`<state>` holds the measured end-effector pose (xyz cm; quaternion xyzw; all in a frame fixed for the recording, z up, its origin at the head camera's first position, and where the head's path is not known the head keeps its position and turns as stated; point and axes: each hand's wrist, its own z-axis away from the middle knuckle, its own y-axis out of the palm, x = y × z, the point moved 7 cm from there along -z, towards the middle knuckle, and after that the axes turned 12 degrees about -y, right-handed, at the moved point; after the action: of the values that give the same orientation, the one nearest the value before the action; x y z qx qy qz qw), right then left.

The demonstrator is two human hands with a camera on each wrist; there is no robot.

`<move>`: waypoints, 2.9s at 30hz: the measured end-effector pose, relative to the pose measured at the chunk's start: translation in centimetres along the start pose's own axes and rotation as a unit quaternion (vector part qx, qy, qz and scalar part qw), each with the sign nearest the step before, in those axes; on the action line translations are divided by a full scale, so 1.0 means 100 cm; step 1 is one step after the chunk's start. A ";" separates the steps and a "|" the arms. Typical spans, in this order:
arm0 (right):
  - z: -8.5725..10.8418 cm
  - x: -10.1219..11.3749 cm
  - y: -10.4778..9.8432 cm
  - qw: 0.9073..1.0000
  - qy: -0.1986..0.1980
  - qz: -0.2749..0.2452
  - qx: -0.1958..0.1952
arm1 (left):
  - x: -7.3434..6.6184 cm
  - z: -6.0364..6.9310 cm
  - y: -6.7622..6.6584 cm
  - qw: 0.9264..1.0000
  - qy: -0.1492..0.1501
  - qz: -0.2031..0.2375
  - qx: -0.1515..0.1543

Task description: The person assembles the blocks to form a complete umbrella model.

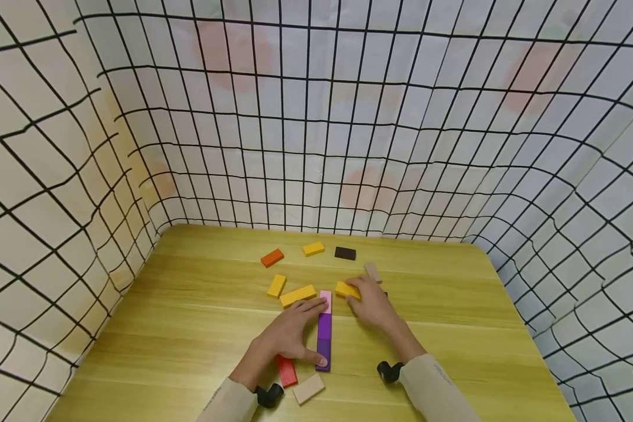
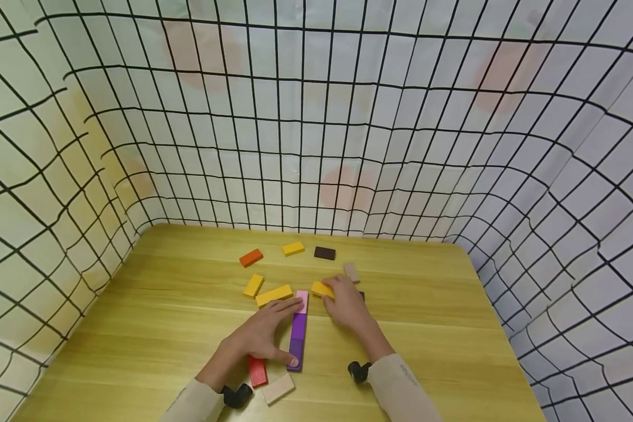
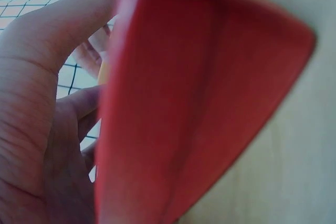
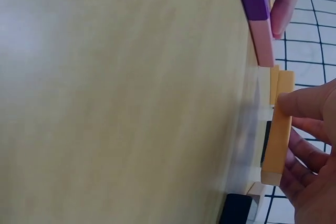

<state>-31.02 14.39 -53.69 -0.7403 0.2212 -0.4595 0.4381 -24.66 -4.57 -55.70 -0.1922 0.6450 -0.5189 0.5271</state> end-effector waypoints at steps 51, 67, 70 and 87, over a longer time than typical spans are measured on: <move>-0.027 0.006 0.021 0.999 -0.033 0.028 0.012 | 0.001 0.000 0.000 1.000 -0.004 0.011 0.001; -0.024 0.004 0.024 0.999 -0.027 0.031 0.018 | 0.002 -0.001 0.003 1.000 -0.009 0.009 0.006; -0.023 0.004 0.024 0.999 -0.024 0.029 0.019 | 0.002 -0.001 0.003 1.000 -0.010 0.011 0.006; -0.010 0.007 0.017 0.998 -0.059 0.014 0.019 | 0.001 -0.001 0.001 1.000 -0.013 0.019 0.012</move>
<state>-31.40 12.54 -54.61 -0.7546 0.1961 -0.4130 0.4707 -24.74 -4.51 -55.85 -0.1807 0.6349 -0.5143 0.5475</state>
